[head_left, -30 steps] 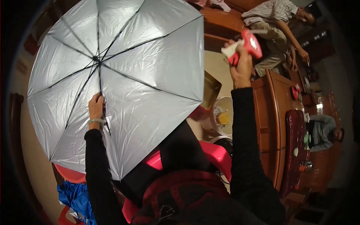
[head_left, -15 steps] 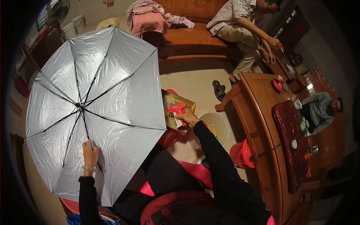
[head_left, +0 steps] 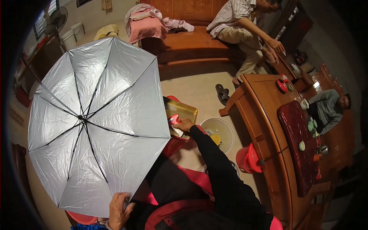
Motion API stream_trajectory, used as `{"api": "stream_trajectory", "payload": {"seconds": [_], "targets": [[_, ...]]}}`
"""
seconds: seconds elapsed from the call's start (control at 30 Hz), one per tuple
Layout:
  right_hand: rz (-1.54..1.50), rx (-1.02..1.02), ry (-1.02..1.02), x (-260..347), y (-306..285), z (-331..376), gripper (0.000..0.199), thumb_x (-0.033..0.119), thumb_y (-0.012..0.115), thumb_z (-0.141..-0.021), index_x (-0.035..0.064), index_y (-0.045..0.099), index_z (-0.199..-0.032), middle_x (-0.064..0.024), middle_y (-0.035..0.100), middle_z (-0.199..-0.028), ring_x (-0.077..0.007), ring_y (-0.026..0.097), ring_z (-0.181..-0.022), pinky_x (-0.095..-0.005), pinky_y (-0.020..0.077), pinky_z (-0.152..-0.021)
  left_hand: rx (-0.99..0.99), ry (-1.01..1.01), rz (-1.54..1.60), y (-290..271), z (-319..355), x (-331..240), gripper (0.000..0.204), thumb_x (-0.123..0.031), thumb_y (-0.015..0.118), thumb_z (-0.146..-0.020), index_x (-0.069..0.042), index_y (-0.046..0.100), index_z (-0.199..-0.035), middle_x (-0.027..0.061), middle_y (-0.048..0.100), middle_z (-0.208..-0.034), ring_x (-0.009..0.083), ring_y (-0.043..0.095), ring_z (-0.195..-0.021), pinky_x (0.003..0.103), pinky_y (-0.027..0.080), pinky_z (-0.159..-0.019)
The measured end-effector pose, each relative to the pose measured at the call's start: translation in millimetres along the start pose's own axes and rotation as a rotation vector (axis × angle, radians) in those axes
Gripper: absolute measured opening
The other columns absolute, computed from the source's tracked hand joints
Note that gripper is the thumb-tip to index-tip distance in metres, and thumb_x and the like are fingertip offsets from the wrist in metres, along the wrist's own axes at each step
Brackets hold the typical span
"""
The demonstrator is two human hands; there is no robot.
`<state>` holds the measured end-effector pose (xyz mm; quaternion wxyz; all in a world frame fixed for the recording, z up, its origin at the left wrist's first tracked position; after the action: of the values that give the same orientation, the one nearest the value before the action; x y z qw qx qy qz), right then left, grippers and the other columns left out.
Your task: Attaching fabric covers and plastic tips to umbrella frames.
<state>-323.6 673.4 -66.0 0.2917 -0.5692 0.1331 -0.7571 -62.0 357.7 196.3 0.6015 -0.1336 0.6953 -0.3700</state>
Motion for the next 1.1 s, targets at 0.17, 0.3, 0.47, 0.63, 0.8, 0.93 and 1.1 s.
{"api": "stream_trajectory", "payload": {"seconds": [0.17,0.3,0.47,0.63,0.8,0.93,1.1], "targets": [[0.4,-0.228,-0.103,16.1,-15.9,6.8,0.045,0.042,0.059,-0.068,0.0,0.059,-0.085,-0.0262,0.058,-0.082,-0.0367,0.058,-0.078,-0.0419,0.0466,-0.069,-0.103,-0.102,-0.078,-3.0,14.3,20.3,0.015,-0.001,0.059,-0.071,0.001,0.053,-0.084,0.0147,0.051,-0.074,0.0289,0.052,-0.065,0.032,0.042,-0.059],[0.476,-0.305,-0.04,1.9,-21.2,-8.5,0.034,0.032,0.054,-0.07,-0.0004,0.06,-0.078,-0.0245,0.058,-0.075,-0.0392,0.058,-0.074,-0.0451,0.0464,-0.065,-0.111,0.0,-0.084,0.1,5.7,10.6,0.01,0.002,0.057,-0.072,0.001,0.051,-0.08,0.0137,0.05,-0.07,0.0274,0.051,-0.061,0.032,0.04,-0.056],[0.236,-0.599,-0.11,42.0,-95.9,5.7,0.025,0.023,0.054,-0.068,0.0001,0.06,-0.074,-0.0217,0.059,-0.073,-0.0364,0.059,-0.07,-0.0427,0.0466,-0.064,-0.099,0.014,-0.118,7.0,-2.8,7.7,0.008,0.002,0.054,-0.073,0.001,0.052,-0.081,0.0134,0.049,-0.071,0.0271,0.05,-0.061,0.031,0.04,-0.055],[-0.117,-0.825,-0.196,117.0,-163.4,-8.7,0.017,0.019,0.054,-0.069,0.0028,0.06,-0.071,-0.0186,0.059,-0.074,-0.0305,0.058,-0.075,-0.0388,0.0456,-0.067,-0.184,-0.07,-0.081,-7.4,14.5,16.8,0.008,0.003,0.053,-0.073,0.001,0.052,-0.081,0.014,0.05,-0.07,0.0277,0.05,-0.061,0.032,0.04,-0.056],[-0.042,-0.884,-0.772,247.8,-228.3,90.1,0.012,0.01,0.05,-0.08,0.0025,0.057,-0.086,-0.0026,0.055,-0.064,-0.0086,0.051,-0.054,-0.0222,0.0431,-0.048,-0.176,0.136,-0.183,8.4,7.9,-11.4,0.012,-0.001,0.059,-0.069,-0.003,0.054,-0.08,0.0136,0.051,-0.071,0.033,0.051,-0.067,0.037,0.042,-0.058],[-0.294,-0.335,-0.774,369.5,-147.7,104.8,0.027,0.014,0.053,-0.08,-0.002,0.051,-0.101,-0.0087,0.058,-0.081,-0.0098,0.055,-0.065,-0.0219,0.0451,-0.052,-0.152,0.091,-0.113,26.7,36.1,-27.3,0.011,-0.004,0.06,-0.07,-0.004,0.053,-0.078,0.0126,0.049,-0.07,0.0313,0.051,-0.066,0.037,0.041,-0.056],[0.067,0.179,-1.033,504.7,32.9,102.0,0.065,0.028,0.064,-0.075,-0.0079,0.033,-0.12,-0.0233,0.05,-0.101,-0.0202,0.058,-0.073,-0.028,0.0497,-0.057,-0.157,0.037,-0.032,53.2,37.6,-34.2,0.01,-0.006,0.059,-0.071,-0.004,0.05,-0.076,0.012,0.048,-0.069,0.0302,0.05,-0.064,0.037,0.04,-0.055]]}}
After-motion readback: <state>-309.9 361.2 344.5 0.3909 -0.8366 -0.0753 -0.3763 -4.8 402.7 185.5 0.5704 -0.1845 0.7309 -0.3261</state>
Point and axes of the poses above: each hand's wrist, its own z-axis away from the middle knuckle, its own y-axis out of the palm, x = y × z, the point moved 10 cm from there along -z, towards the middle knuckle
